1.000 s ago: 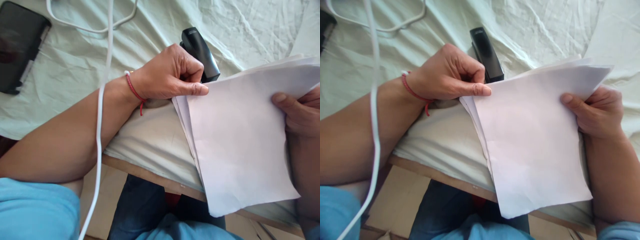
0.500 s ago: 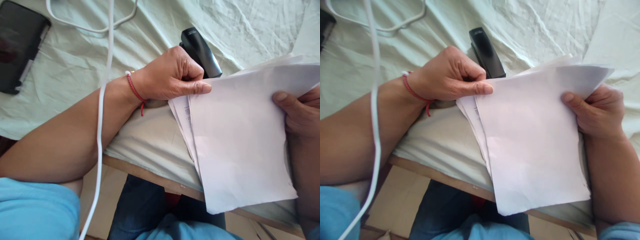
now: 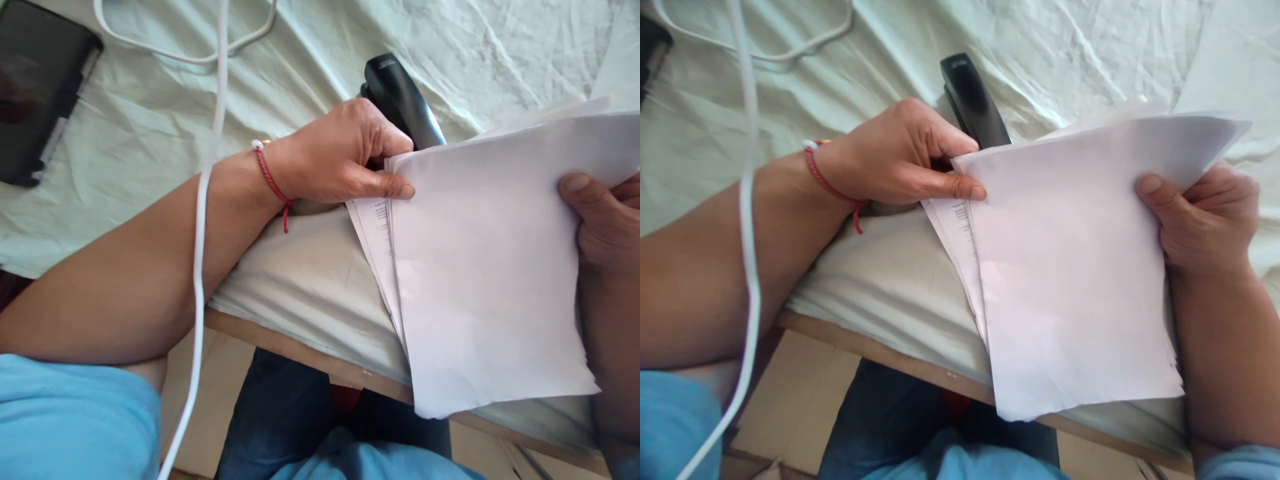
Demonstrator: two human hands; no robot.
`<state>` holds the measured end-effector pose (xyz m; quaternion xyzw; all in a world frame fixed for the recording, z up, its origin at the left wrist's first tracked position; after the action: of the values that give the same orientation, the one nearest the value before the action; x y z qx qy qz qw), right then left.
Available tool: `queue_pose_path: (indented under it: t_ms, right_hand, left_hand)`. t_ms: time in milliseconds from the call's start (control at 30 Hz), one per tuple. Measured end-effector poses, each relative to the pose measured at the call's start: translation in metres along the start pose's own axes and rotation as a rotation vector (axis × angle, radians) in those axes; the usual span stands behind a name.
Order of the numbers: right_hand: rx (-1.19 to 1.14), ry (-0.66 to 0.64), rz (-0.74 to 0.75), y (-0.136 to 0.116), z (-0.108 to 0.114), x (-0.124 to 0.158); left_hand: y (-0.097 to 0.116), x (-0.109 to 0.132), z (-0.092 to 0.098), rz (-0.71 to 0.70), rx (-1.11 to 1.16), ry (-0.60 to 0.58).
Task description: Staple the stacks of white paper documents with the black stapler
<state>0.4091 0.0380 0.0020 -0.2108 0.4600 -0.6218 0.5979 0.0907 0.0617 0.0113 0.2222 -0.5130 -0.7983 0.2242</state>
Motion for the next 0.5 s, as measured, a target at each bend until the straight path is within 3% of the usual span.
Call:
queue_pose_path:
  t_ms: [267,500]
  right_hand:
    - [0.013,0.014,0.005,0.0031,0.0004,0.0002]
    - [0.024,0.046,0.007,0.0025,0.0042,-0.0003]
  left_hand:
    - [-0.0040,0.0046,-0.0040,0.144,0.365,0.019]
    - [-0.0040,0.0012,0.0008,0.052,0.221,0.020]
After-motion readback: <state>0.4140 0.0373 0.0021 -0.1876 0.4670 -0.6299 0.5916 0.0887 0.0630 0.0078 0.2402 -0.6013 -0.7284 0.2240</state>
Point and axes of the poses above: each hand's wrist, its own x-axis away from the middle knuckle, its own z-axis out of the back of the hand, y = z × x, the point moved 10 cm from there along -x, towards the middle knuckle, and after that the axes turned 10 degrees about x, right-handed, at the moved point
